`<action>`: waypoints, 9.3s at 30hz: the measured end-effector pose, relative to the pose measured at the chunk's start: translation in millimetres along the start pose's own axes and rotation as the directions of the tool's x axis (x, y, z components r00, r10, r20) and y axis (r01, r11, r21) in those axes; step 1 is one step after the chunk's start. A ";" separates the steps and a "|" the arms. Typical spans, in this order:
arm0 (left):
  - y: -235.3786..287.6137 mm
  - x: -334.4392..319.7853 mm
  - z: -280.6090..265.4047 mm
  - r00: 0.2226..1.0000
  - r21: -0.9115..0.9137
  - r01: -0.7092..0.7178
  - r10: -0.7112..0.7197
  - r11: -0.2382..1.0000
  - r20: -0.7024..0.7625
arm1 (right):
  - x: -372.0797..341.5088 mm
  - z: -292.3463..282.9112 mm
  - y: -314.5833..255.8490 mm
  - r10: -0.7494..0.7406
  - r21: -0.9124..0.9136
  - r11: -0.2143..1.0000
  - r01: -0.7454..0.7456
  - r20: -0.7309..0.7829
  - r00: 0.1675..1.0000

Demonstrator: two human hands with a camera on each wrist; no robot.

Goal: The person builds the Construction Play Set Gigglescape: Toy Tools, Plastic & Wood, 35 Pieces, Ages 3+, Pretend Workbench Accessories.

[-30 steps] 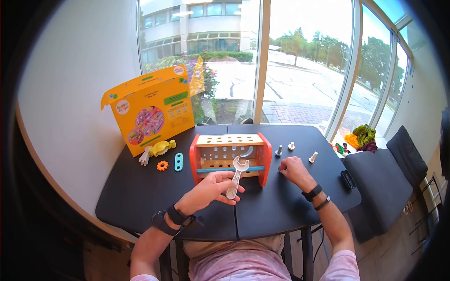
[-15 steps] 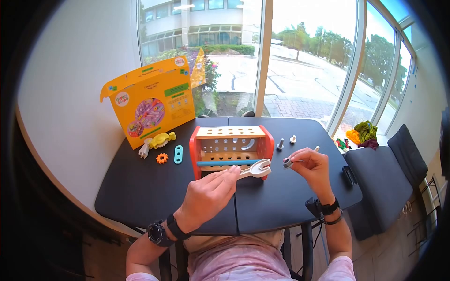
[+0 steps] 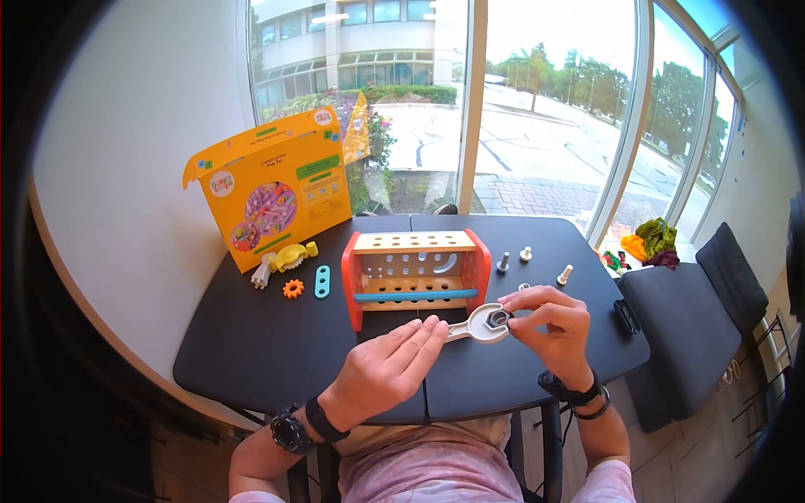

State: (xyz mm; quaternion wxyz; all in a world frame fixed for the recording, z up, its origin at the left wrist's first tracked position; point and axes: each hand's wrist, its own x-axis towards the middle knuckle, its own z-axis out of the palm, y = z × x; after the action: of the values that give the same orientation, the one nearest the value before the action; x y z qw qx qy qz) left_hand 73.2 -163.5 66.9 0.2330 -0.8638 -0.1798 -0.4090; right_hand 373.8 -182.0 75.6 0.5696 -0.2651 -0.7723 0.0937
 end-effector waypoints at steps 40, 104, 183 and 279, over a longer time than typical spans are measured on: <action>-20.2 -14.8 30.7 0.405 -0.453 0.717 -0.213 -0.530 0.889 | 17.1 -41.7 208.0 0.452 -0.849 0.509 0.141 0.403 0.796; -118.8 25.3 130.9 0.396 -0.422 0.602 -0.205 -0.678 0.895 | 205.6 51.8 169.0 0.648 -0.455 0.759 -0.465 0.462 0.606; -114.1 16.4 122.0 0.490 -0.509 0.454 -0.272 -0.731 0.828 | 219.8 79.6 170.3 0.778 -0.848 0.530 -0.009 0.481 0.405; -113.9 15.0 123.4 0.484 -0.502 0.486 -0.258 -0.716 0.836 | 207.0 76.1 175.1 0.752 -0.802 0.596 -0.034 0.543 0.373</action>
State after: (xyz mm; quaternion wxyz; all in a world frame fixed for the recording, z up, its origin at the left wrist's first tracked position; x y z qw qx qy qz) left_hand 102.0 0.3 39.1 -0.8045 -0.4402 -0.1998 -0.3451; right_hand 312.4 84.2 143.9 -0.0782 -0.5625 -0.8201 0.0701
